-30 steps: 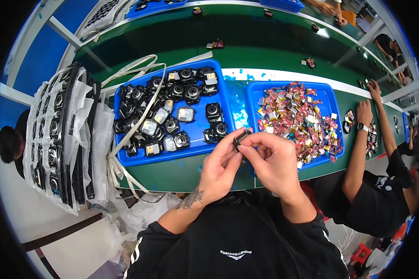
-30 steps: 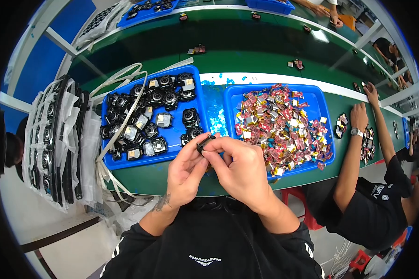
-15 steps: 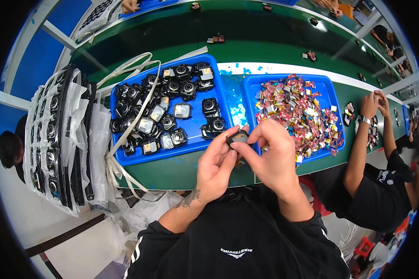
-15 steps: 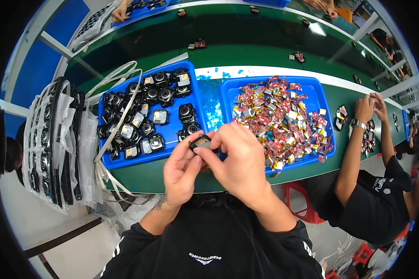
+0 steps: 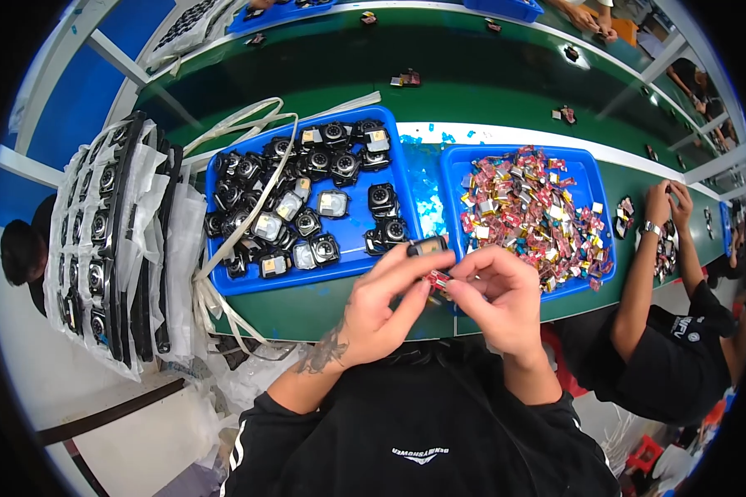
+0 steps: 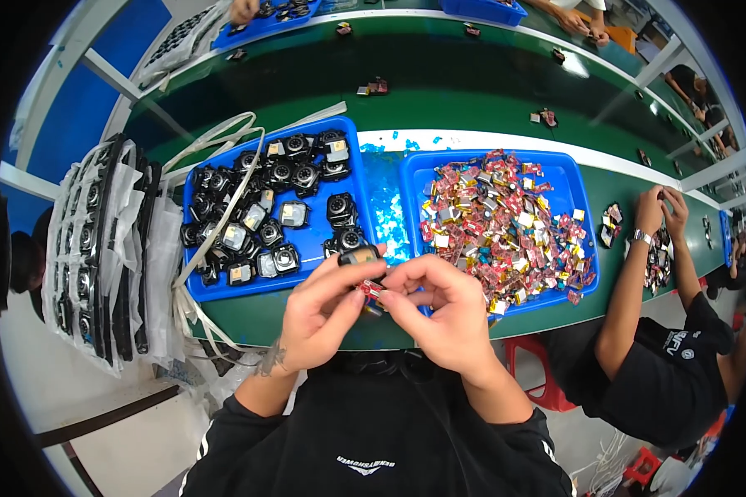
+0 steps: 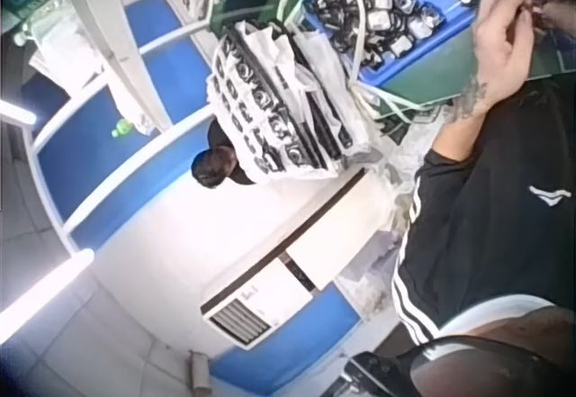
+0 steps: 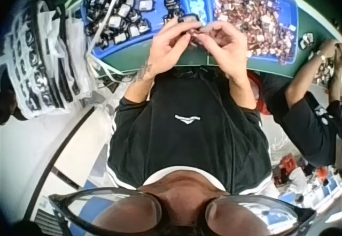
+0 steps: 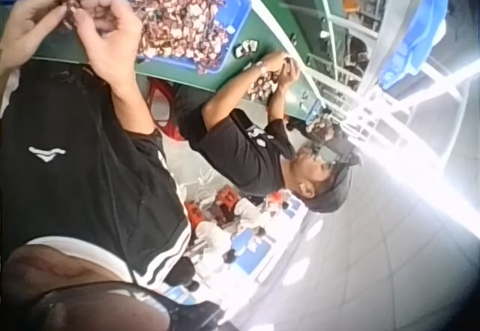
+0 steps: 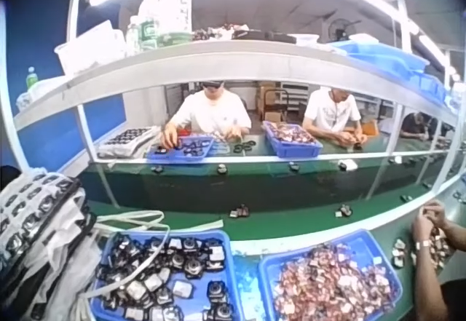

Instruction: Assembling small electronic components at a factory workstation.

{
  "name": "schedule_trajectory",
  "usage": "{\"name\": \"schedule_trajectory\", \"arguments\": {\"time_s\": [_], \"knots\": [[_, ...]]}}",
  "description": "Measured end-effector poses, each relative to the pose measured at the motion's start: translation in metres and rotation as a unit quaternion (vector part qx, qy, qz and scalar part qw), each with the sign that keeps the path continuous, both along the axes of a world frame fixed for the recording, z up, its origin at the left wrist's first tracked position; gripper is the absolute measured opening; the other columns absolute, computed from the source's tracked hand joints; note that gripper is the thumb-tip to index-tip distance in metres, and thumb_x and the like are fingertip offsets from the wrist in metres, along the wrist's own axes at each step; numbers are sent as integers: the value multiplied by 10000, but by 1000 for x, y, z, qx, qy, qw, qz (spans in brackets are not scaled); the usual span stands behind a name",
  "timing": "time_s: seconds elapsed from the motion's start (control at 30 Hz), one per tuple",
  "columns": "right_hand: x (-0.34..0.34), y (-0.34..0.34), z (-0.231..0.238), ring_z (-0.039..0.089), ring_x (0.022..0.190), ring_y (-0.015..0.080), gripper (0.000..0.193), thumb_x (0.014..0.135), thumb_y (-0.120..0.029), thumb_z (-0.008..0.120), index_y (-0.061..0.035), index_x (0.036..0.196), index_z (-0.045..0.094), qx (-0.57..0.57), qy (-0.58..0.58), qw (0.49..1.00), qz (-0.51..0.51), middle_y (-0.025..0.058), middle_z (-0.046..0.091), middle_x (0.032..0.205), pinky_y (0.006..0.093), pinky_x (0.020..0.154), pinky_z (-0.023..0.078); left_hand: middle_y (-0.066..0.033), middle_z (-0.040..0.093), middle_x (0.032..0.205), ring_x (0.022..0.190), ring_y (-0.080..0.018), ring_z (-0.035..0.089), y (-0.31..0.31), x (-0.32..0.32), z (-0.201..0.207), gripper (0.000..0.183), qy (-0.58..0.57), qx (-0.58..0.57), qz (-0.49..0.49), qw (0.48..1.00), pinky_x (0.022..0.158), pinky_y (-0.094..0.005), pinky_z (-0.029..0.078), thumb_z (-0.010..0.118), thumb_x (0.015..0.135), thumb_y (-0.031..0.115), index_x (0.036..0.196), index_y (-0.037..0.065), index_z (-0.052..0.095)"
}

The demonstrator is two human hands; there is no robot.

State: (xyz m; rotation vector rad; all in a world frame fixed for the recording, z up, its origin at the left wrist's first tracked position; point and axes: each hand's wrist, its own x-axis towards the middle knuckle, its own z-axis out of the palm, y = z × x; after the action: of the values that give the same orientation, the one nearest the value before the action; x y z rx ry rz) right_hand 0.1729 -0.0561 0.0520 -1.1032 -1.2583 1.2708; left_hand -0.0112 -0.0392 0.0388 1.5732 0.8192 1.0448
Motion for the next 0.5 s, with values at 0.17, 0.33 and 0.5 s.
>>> {"name": "schedule_trajectory", "arguments": {"time_s": [0.17, 0.33, 0.5], "knots": [[10, 7, -1, 591, 824, 65, 85, 899, -17, 636, 4, 974, 600, -102, 112, 984, 97, 34, 617, 924, 214, 697, 530, -167, 646, 1151, 950, -274, 689, 7, -4, 4, 305, 134, 198, 36, 970, 771, -310, 572, 702, 765, -77, 1058, 7, 713], [6, 4, -2, 559, 838, 63, 87, 920, -53, 622, -7, 981, 580, -114, 139, 978, 108, 19, 584, 955, 206, 698, 507, -155, 672, 1078, 918, -237, 689, -1, -9, -6, 248, 95, 94, 26, 991, 750, -285, 546, 710, 791, -45, 1036, -9, 714], [-5, -7, -2, 593, 856, 90, 201, 866, 5, 667, -5, 1033, 554, -1, -5, 1000, 17, 50, 589, 967, 227, 674, 500, -114, 680, 1081, 946, -139, 656, -13, -5, -25, 198, -86, -193, 6, 977, 776, -246, 520, 671, 882, -4, 1075, -32, 699]]}}
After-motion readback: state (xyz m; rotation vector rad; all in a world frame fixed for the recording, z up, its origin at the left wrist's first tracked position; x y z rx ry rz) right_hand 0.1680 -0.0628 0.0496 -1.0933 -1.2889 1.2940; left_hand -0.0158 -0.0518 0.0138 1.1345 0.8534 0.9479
